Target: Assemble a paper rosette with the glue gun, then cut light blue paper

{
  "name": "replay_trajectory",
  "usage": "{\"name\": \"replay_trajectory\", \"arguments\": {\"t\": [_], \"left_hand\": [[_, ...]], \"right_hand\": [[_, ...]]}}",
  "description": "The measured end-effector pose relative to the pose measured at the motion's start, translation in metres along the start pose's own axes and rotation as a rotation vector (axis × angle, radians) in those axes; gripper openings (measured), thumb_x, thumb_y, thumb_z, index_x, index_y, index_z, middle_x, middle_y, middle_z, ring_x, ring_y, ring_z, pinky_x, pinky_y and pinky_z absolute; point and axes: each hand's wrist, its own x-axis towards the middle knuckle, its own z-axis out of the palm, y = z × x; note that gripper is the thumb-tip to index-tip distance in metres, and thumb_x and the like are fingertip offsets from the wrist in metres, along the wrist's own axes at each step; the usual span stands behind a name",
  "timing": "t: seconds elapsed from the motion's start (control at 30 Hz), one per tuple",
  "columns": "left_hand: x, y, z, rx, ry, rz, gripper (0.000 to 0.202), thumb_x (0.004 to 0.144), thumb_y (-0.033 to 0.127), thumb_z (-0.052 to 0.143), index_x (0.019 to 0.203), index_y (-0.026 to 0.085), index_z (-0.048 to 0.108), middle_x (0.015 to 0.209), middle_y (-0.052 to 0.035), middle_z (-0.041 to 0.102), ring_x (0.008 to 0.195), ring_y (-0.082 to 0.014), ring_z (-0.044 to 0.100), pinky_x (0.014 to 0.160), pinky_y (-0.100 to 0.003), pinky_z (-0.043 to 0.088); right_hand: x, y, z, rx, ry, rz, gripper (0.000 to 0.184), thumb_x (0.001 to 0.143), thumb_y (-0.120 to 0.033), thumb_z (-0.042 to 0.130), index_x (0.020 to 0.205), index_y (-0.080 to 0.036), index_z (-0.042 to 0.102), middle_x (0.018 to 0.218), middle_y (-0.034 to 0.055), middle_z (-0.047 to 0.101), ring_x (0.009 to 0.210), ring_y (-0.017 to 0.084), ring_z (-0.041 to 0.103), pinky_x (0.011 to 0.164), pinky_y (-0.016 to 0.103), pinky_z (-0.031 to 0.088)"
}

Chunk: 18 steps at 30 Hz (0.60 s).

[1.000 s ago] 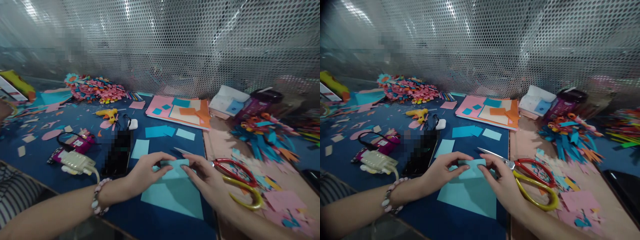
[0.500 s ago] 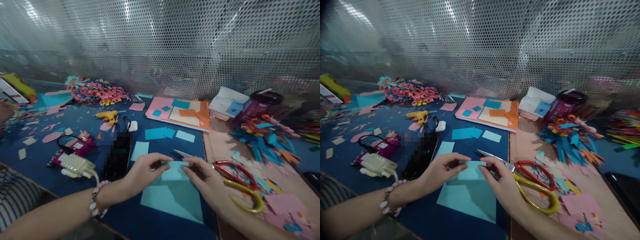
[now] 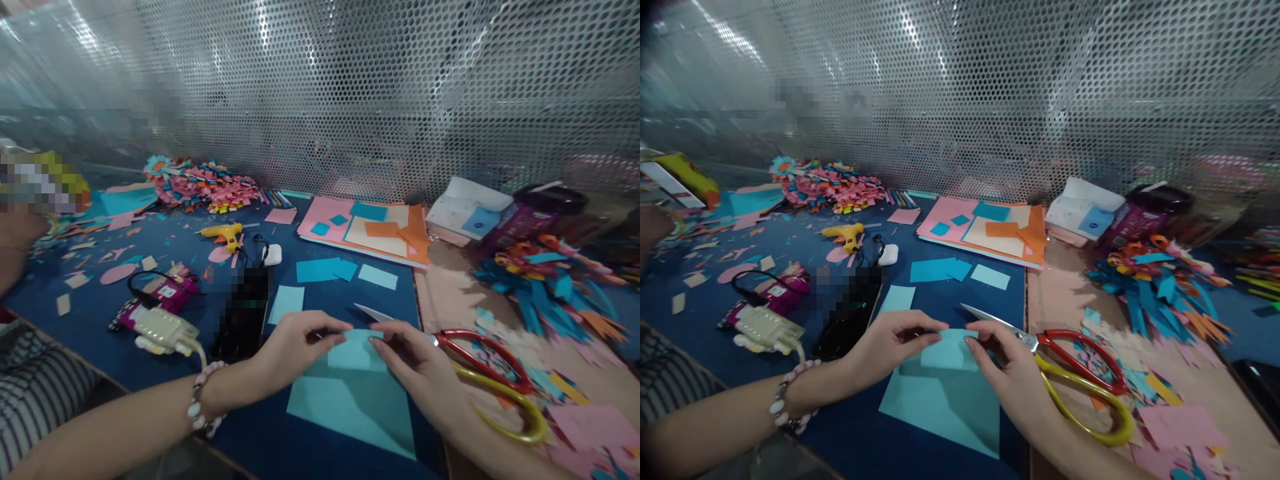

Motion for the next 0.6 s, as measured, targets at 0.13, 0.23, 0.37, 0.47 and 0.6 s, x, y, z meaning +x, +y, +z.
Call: {"name": "replay_trajectory", "arguments": {"t": [0.13, 0.23, 0.37, 0.47, 0.6], "left_hand": [[0.0004, 0.0011, -0.0009, 0.023, 0.008, 0.005, 0.02, 0.086, 0.028, 0.062, 0.1, 0.02, 0.073, 0.091, -0.0033, 0.073, 0.077, -0.0151, 0.063, 0.063, -0.023, 0.045], [0.0011, 0.0012, -0.0011, 0.01, 0.005, 0.01, 0.02, 0.086, 0.028, 0.062, 0.1, 0.019, 0.073, 0.095, -0.0045, 0.073, 0.081, -0.0162, 0.065, 0.066, -0.023, 0.047], [0.0021, 0.0009, -0.0011, 0.018, -0.001, 0.028, 0.021, 0.087, 0.025, 0.059, 0.102, 0.019, 0.073, 0.097, -0.0052, 0.073, 0.085, -0.0169, 0.065, 0.067, -0.023, 0.047], [0.0024, 0.0012, -0.0013, 0.037, -0.014, 0.026, 0.022, 0.088, 0.024, 0.057, 0.103, 0.018, 0.073, 0.098, -0.0056, 0.073, 0.086, -0.0175, 0.066, 0.067, -0.023, 0.047], [0.0023, 0.0012, -0.002, 0.042, 0.001, 0.016, 0.022, 0.088, 0.026, 0.058, 0.104, 0.02, 0.072, 0.1, -0.0041, 0.074, 0.086, -0.0175, 0.066, 0.067, -0.023, 0.047]], "right_hand": [[-0.0006, 0.0002, -0.0008, -0.032, 0.005, -0.019, 0.021, 0.085, -0.038, 0.058, 0.095, -0.021, 0.066, 0.08, 0.0025, 0.065, 0.071, 0.014, 0.063, 0.066, 0.022, 0.054], [-0.0008, -0.0007, -0.002, -0.036, 0.009, -0.021, 0.021, 0.084, -0.039, 0.059, 0.094, -0.022, 0.066, 0.08, 0.0022, 0.067, 0.071, 0.014, 0.064, 0.064, 0.02, 0.054], [-0.0006, -0.0001, -0.0028, -0.032, 0.01, -0.018, 0.022, 0.084, -0.04, 0.058, 0.092, -0.022, 0.067, 0.083, 0.0031, 0.069, 0.073, 0.015, 0.066, 0.063, 0.02, 0.055], [-0.0002, 0.001, -0.0025, -0.017, 0.003, -0.022, 0.021, 0.083, -0.04, 0.059, 0.092, -0.023, 0.067, 0.081, 0.0024, 0.069, 0.073, 0.015, 0.067, 0.064, 0.019, 0.055], [0.0005, 0.0, -0.0021, -0.023, 0.021, -0.039, 0.021, 0.082, -0.041, 0.061, 0.091, -0.024, 0.069, 0.076, 0.001, 0.069, 0.068, 0.014, 0.066, 0.063, 0.018, 0.056]]}}
